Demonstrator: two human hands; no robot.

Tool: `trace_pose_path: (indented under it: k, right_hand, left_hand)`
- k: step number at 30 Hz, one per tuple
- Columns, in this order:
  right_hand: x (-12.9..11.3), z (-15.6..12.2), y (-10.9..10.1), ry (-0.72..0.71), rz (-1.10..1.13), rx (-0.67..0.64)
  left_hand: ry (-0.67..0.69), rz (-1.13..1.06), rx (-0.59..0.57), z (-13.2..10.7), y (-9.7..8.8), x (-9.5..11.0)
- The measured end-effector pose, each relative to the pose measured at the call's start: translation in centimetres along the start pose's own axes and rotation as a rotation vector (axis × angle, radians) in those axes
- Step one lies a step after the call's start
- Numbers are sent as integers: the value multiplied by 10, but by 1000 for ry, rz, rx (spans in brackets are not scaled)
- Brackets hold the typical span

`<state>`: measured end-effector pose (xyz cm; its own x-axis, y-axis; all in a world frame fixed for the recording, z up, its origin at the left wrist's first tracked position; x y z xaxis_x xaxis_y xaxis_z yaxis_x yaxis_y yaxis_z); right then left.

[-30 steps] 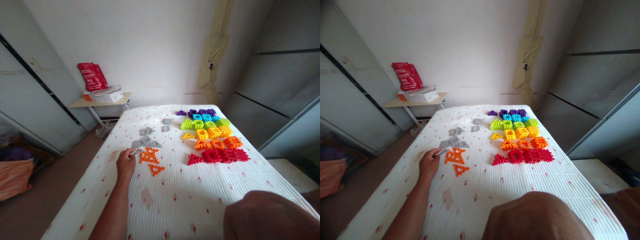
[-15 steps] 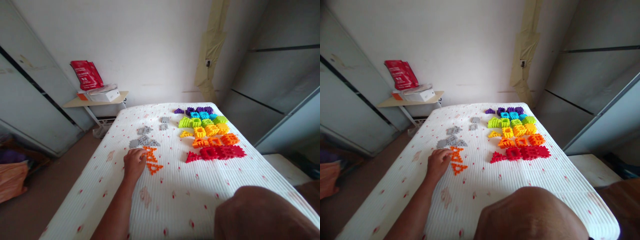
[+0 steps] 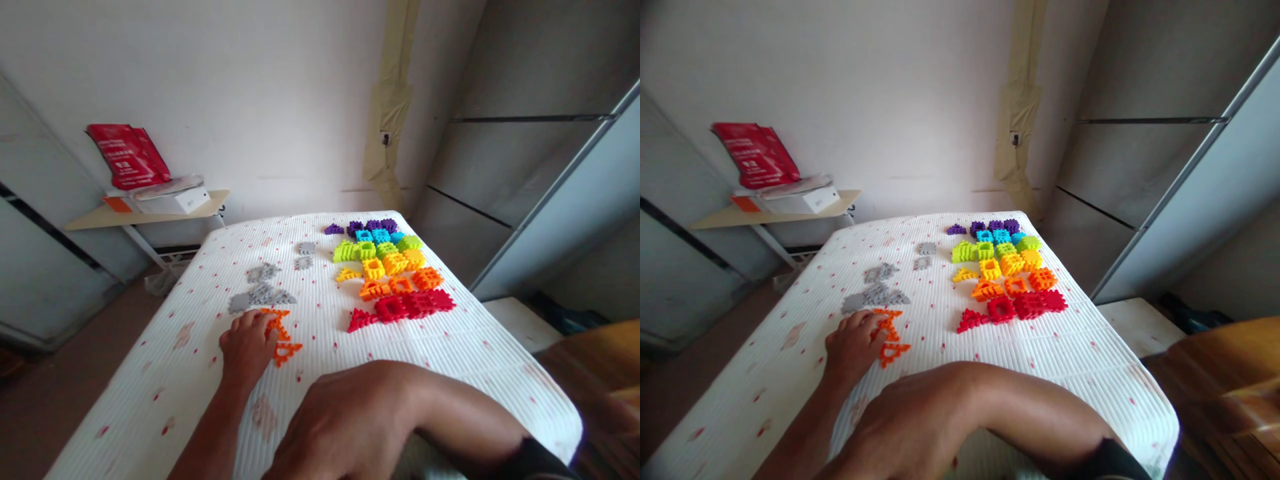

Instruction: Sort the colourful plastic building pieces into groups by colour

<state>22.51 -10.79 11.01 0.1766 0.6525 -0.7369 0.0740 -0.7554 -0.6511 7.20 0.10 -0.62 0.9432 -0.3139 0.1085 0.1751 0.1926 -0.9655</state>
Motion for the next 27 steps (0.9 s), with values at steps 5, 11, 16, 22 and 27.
trace_pose_path:
  k: [5, 11, 16, 22, 27]
  right_hand:
    - [2, 10, 1, 55, -131, -34]
    - [-2, 7, -2, 53, -111, -26]
    - [6, 7, -7, 113, -94, 31]
    - [18, 9, -11, 192, -67, 89]
    - [28, 7, -11, 200, -21, 109]
  left_hand:
    - [-18, -30, -7, 0, -3, 1]
    - [-11, -35, 23, 0, -3, 1]
    - [-19, -38, 50, -2, 3, -4]
    - [16, -40, 51, -2, 3, -5]
    - [35, -44, 147, -2, -2, -7]
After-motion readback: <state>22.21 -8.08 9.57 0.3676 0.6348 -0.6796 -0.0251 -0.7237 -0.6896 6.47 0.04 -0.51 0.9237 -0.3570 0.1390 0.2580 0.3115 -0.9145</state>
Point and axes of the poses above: each hand's wrist, its own z-axis towards the middle knuckle, its own y-axis out of the palm, x = y × z, the point moved 3 cm from there along z, towards the middle knuckle, and after that the axes turned 10 degrees about y, right-handed, at the moved point
